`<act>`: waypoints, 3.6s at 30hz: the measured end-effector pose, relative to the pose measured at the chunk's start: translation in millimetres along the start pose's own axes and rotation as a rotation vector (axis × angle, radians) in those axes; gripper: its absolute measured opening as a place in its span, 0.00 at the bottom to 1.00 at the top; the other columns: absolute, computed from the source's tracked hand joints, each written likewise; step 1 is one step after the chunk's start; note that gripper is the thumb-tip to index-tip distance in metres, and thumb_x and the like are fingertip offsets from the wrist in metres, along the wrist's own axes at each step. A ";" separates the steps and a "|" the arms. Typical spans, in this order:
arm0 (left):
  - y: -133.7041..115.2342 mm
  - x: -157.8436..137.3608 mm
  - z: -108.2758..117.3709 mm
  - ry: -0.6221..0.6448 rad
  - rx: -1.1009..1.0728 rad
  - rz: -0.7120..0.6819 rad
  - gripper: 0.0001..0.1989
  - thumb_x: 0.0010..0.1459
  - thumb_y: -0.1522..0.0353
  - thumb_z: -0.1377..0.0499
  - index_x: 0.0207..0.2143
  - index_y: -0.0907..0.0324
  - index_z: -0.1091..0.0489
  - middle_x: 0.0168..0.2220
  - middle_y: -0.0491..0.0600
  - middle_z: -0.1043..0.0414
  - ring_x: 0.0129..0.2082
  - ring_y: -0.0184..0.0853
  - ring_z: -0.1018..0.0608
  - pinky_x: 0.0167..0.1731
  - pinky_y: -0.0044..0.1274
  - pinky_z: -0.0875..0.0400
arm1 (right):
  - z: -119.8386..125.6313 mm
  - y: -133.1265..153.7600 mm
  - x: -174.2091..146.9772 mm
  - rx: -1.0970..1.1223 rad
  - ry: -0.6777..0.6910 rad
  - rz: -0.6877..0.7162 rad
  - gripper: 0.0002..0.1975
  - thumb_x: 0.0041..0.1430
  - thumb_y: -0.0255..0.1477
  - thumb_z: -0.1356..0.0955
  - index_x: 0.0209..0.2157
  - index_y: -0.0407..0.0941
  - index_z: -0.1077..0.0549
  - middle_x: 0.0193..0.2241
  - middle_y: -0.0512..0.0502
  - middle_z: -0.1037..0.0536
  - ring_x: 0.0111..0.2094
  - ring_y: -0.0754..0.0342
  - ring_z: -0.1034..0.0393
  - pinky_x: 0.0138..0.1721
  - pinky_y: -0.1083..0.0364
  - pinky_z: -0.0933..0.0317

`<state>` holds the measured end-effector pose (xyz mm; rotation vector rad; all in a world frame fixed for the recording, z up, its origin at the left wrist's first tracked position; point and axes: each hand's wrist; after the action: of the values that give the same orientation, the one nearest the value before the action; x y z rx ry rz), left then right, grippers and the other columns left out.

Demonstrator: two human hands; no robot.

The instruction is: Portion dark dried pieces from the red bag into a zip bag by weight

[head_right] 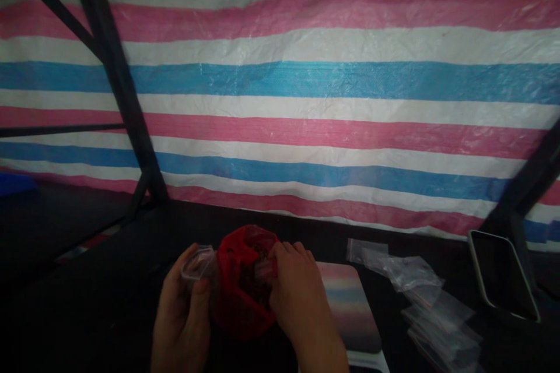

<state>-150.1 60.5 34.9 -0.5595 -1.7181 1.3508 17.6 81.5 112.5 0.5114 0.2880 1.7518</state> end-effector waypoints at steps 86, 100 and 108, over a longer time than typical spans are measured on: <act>-7.3 2.5 -42.3 -0.025 0.657 -0.270 0.28 0.59 0.55 0.45 0.52 0.67 0.25 0.54 0.70 0.26 0.58 0.66 0.26 0.61 0.56 0.35 | 38.0 -61.3 -26.5 0.315 -0.308 -0.062 0.10 0.65 0.27 0.30 0.45 0.50 0.18 0.44 0.45 0.17 0.49 0.43 0.24 0.57 0.42 0.36; -23.2 19.4 -2.4 -0.311 0.516 -0.150 0.13 0.52 0.59 0.45 0.33 0.56 0.25 0.37 0.54 0.26 0.37 0.48 0.22 0.46 0.44 0.26 | -1.4 -4.8 2.1 0.241 -0.239 -0.167 0.20 0.67 0.15 0.39 0.47 0.44 0.19 0.49 0.42 0.21 0.47 0.49 0.22 0.51 0.54 0.33; 1.2 11.6 0.3 -0.177 0.535 -0.340 0.12 0.52 0.69 0.48 0.34 0.55 0.24 0.39 0.53 0.23 0.38 0.47 0.21 0.42 0.41 0.25 | -0.7 -12.6 -3.4 0.150 -0.202 -0.206 0.22 0.65 0.14 0.38 0.50 0.44 0.18 0.48 0.41 0.20 0.45 0.48 0.21 0.47 0.54 0.32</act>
<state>-156.7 69.7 37.8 0.1506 -1.4144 1.5532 28.6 81.3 105.5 0.7354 0.3188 1.4732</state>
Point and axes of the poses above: each hand's wrist, its own x-axis towards the middle knuckle, its own z-axis out of the back of the hand, y = z × x
